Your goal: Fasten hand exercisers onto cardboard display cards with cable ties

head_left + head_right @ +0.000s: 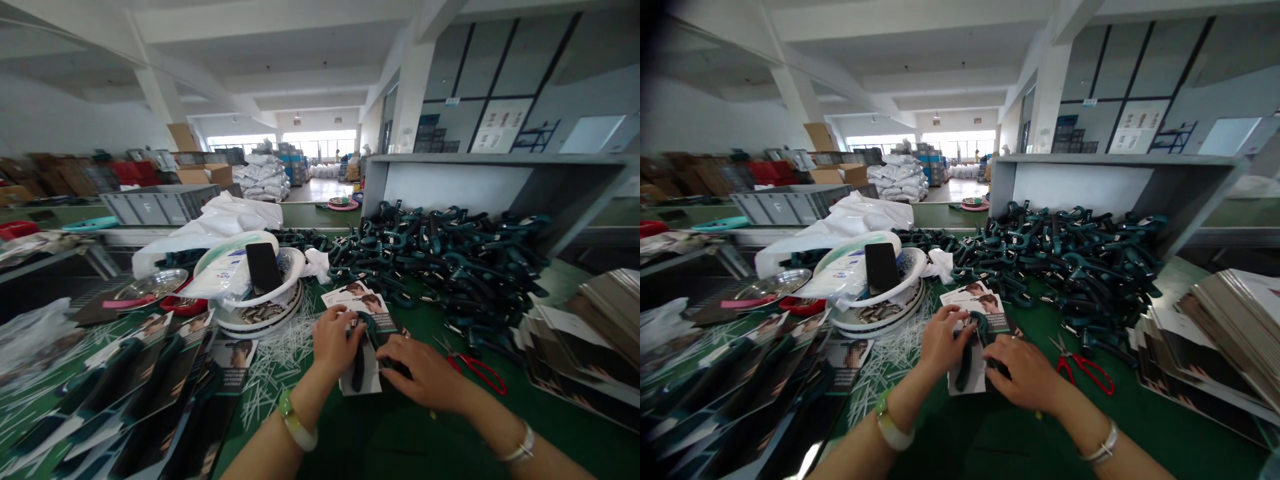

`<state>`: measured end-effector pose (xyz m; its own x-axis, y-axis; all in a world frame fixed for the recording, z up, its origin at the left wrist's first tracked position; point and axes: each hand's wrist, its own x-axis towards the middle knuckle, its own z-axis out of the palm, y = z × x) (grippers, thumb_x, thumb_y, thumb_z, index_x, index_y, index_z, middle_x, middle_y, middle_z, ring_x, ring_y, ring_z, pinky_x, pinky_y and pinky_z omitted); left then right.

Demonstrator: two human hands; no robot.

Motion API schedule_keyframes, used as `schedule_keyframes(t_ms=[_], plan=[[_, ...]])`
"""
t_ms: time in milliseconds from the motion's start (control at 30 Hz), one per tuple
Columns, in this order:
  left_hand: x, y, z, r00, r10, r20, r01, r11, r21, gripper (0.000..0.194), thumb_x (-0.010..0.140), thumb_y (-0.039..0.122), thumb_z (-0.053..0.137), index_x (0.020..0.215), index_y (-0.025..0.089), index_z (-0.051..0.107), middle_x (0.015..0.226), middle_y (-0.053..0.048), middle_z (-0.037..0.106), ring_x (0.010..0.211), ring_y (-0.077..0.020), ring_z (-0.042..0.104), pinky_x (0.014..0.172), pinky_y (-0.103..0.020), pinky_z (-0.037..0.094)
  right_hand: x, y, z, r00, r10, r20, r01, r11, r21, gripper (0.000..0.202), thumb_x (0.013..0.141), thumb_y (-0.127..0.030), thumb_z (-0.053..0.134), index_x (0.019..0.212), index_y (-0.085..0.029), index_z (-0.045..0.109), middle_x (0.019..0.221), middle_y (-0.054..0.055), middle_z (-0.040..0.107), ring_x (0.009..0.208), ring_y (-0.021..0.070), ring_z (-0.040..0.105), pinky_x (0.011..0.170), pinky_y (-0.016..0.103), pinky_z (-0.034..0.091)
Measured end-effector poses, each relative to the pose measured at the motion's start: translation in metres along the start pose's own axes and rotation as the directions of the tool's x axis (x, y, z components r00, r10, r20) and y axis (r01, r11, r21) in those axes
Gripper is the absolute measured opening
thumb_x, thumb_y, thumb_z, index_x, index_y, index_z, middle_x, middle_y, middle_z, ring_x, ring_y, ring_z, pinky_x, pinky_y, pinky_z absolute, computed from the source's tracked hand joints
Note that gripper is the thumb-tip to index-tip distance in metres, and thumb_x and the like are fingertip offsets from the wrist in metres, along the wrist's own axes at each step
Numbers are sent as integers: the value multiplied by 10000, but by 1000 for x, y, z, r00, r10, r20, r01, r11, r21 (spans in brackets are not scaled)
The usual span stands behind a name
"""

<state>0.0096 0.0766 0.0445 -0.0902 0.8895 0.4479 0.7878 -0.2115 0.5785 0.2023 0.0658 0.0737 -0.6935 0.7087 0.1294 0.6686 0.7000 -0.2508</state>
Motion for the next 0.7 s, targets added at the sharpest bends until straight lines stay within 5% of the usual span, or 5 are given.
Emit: schedule_keyframes(t_ms=[133, 200, 333, 467, 700], plan=[[-29, -24, -10, 960, -199, -197, 149, 958, -243, 325, 815, 389, 560, 1066, 187, 597, 1028, -85, 597, 851, -196, 583, 767, -369, 488, -17, -6, 7, 999, -21, -49, 10, 979, -206, 115, 816, -195, 526, 867, -210, 629, 885, 64, 596, 776, 186, 561, 614, 270, 389], [-47, -34, -8, 942, -329, -67, 270, 862, -430, 359, 775, 420, 598, 1018, 156, 586, 862, -49, 620, 672, -152, 571, 629, -299, 493, -18, -12, 13, 993, -64, -98, 35, 960, -279, 143, 819, -129, 496, 812, -198, 621, 852, 67, 605, 743, 179, 554, 575, 260, 376], [-68, -38, 4, 933, -318, 167, 350, 699, -624, 243, 755, 369, 621, 828, 138, 628, 673, -16, 633, 616, -139, 586, 584, -250, 476, -10, -26, 20, 970, -197, -145, 146, 943, -301, 157, 828, -98, 497, 835, -195, 620, 827, 64, 634, 758, 195, 568, 585, 268, 402], [-66, -31, 12, 946, -313, 87, 294, 710, -640, 177, 744, 309, 639, 821, 151, 660, 708, -22, 676, 642, -149, 620, 613, -257, 498, 4, -31, 29, 952, -237, -195, 211, 967, -145, 123, 870, -193, 519, 854, -202, 640, 819, 53, 666, 766, 184, 600, 653, 279, 451], [-61, -26, 10, 992, -5, -126, -41, 931, -363, 87, 789, 195, 605, 816, 197, 687, 737, -16, 686, 662, -135, 632, 624, -236, 510, 22, -15, 49, 903, 163, -398, -40, 953, 300, 182, 842, -312, 564, 951, -200, 658, 819, 56, 687, 760, 189, 636, 701, 308, 497]])
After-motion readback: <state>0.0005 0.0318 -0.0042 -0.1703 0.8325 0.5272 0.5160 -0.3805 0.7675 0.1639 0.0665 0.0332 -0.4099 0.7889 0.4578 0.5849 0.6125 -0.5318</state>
